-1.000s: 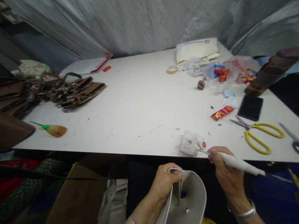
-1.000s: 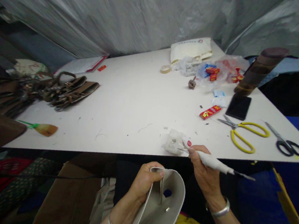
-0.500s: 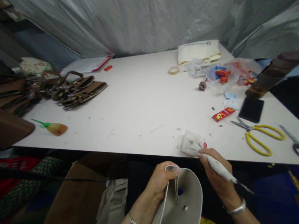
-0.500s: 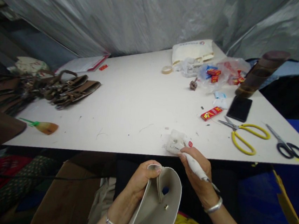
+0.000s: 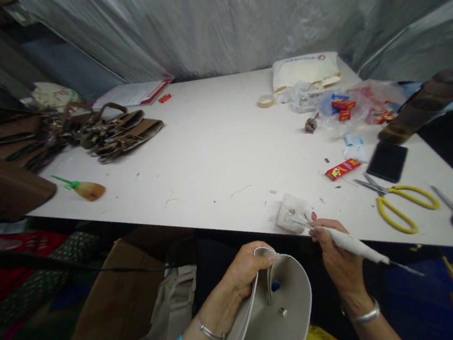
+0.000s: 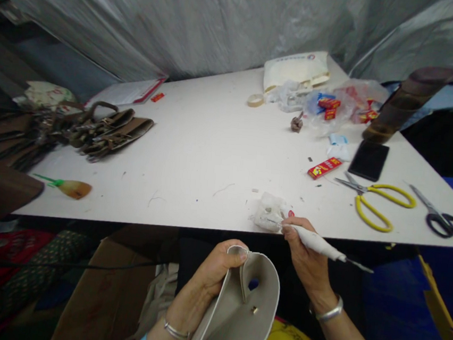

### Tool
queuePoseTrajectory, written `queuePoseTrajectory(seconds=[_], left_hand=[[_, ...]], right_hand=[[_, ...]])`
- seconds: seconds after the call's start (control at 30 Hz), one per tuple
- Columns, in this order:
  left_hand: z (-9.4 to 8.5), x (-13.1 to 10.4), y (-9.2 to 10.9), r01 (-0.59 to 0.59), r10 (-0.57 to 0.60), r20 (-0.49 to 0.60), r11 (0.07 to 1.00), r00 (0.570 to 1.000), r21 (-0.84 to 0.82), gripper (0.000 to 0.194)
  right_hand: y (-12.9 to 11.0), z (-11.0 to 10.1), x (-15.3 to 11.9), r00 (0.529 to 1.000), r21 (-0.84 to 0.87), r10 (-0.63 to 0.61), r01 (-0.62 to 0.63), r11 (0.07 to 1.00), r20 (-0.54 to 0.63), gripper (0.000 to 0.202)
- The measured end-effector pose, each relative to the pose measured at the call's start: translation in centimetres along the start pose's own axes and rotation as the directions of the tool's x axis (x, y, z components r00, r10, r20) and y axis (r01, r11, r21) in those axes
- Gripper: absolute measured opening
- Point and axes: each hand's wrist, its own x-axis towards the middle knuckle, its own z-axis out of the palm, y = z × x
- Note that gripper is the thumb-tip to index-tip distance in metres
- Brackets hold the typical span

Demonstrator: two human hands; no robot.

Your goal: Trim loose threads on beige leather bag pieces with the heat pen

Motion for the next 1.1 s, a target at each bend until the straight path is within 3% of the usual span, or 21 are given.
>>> queuePoseTrajectory(seconds=[0.13, 0.23, 0.6, 0.97, 1.1], left_hand=[[0.0, -0.1, 0.2, 0.015, -0.015, 0.051, 1.000, 0.999, 0.000, 0.048], [-0.1, -0.2, 0.3, 0.031, -0.030, 0.083, 1.000, 0.996, -0.008, 0.049], [-0.2, -0.4, 0.4, 0.049, -0.048, 0.120, 0.999, 0.992, -0.001, 0.050], [0.1, -0.4, -0.3, 0.012, -0.010, 0.041, 0.998, 0.999, -0.056, 0.053], [-0.1, -0.3, -0.5, -0.015, 0.017, 0.015, 0.996, 1.000, -0.088, 0.052]], right_hand=[[-0.6, 0.0, -0.3, 0.965, 0.176, 0.132, -0.173, 0.969, 0.225, 0.047], [-0.7, 0.2, -0.7, 0.924, 0.184, 0.149, -0.224, 0.957, 0.351, 0.050], [-0.3, 0.8, -1.2, 0.898, 0.136, 0.134, -0.208, 0.969, 0.419, 0.044], [-0.7, 2.0, -0.8, 0.903, 0.072, 0.151, -0.195, 0.978, 0.401, 0.041], [-1.2, 1.9, -1.3, 0.905, 0.058, 0.078, -0.113, 0.992, 0.419, 0.036]])
